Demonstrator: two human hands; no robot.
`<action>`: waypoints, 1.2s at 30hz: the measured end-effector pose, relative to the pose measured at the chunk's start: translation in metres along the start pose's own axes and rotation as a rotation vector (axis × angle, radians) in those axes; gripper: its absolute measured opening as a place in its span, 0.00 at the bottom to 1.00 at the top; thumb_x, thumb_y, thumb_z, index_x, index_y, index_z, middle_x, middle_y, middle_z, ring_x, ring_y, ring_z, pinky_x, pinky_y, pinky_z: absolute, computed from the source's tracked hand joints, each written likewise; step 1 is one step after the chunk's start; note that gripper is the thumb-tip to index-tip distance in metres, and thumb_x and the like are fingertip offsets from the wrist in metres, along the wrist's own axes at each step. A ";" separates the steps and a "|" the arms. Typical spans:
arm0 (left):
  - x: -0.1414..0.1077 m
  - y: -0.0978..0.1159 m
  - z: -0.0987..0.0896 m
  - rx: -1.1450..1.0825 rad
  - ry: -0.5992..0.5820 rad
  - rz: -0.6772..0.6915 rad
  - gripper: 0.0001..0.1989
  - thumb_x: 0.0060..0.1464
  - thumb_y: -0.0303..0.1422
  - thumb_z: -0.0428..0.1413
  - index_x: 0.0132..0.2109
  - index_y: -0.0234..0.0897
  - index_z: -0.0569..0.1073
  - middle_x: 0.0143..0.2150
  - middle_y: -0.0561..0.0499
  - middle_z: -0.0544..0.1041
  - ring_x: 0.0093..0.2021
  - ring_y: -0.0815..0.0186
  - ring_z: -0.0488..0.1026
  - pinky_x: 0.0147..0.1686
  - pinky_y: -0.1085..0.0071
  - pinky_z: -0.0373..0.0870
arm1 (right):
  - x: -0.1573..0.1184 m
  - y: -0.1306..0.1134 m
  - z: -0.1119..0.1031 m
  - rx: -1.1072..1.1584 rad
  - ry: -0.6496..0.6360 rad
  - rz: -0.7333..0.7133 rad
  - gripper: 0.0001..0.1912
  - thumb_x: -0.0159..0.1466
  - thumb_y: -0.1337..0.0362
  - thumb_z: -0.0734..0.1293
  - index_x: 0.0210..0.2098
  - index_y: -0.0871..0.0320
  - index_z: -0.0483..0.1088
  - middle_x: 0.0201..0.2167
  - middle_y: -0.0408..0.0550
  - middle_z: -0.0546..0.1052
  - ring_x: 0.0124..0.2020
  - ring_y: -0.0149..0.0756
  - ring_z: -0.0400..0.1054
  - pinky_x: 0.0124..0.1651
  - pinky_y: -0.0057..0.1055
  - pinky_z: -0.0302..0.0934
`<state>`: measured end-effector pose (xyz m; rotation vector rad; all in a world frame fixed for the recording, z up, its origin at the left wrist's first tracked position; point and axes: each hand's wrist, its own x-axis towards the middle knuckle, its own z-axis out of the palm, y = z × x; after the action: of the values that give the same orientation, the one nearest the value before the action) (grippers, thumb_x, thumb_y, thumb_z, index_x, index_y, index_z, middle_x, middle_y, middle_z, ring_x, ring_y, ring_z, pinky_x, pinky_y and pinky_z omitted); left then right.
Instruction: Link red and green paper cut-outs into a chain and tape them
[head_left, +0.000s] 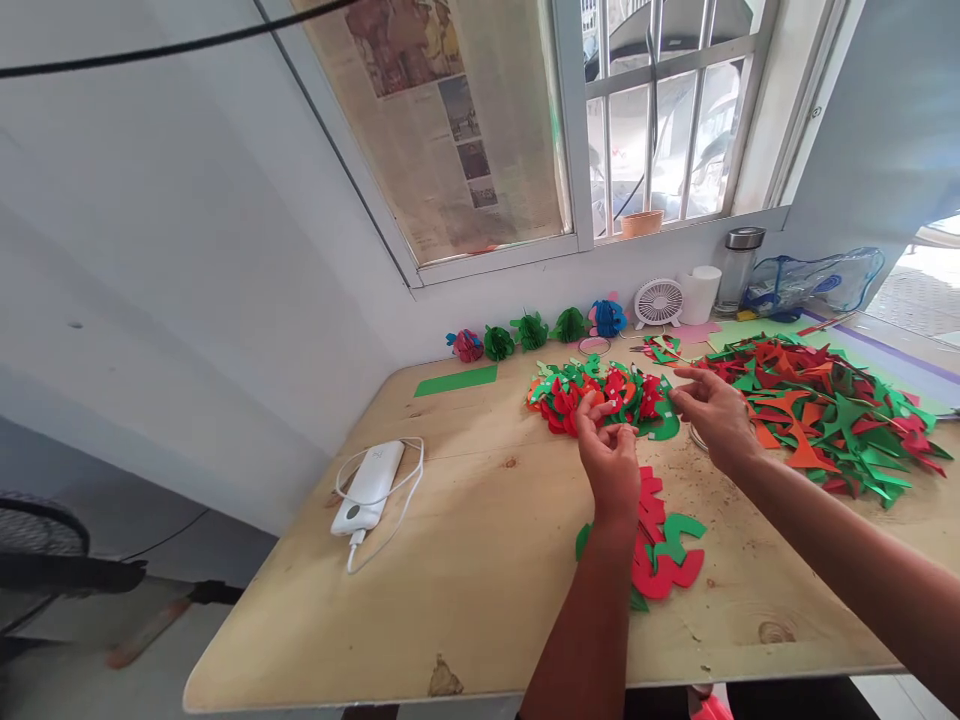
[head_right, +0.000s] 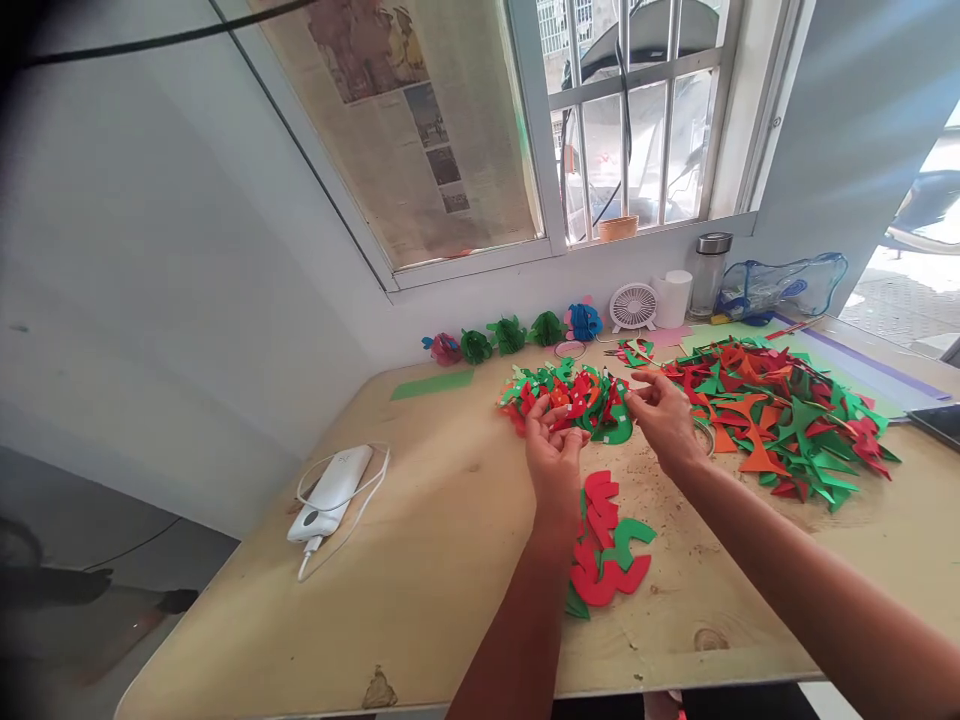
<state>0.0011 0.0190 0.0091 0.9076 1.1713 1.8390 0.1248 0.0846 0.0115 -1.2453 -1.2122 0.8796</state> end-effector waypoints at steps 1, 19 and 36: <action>0.000 -0.001 0.000 -0.017 0.002 0.003 0.27 0.47 0.23 0.52 0.55 0.40 0.61 0.47 0.46 0.70 0.30 0.73 0.72 0.35 0.72 0.71 | 0.010 0.003 0.005 -0.051 0.015 -0.012 0.22 0.49 0.59 0.69 0.42 0.61 0.70 0.23 0.42 0.72 0.22 0.31 0.65 0.24 0.29 0.59; 0.007 0.003 -0.002 -0.086 0.170 -0.068 0.24 0.44 0.21 0.49 0.52 0.34 0.64 0.41 0.46 0.73 0.25 0.74 0.71 0.29 0.75 0.70 | -0.035 0.025 -0.018 -0.391 -0.470 -0.173 0.15 0.55 0.64 0.64 0.42 0.54 0.70 0.26 0.42 0.76 0.23 0.31 0.66 0.27 0.30 0.59; 0.006 0.000 -0.002 -0.073 0.196 -0.047 0.22 0.43 0.23 0.50 0.49 0.35 0.66 0.39 0.47 0.74 0.26 0.73 0.71 0.28 0.75 0.67 | -0.045 0.037 -0.015 -0.552 -0.787 -0.371 0.24 0.53 0.71 0.61 0.50 0.59 0.66 0.30 0.46 0.73 0.31 0.34 0.65 0.35 0.31 0.60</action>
<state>-0.0028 0.0233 0.0091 0.6651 1.2241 1.9535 0.1358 0.0438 -0.0314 -1.0404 -2.3533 0.7964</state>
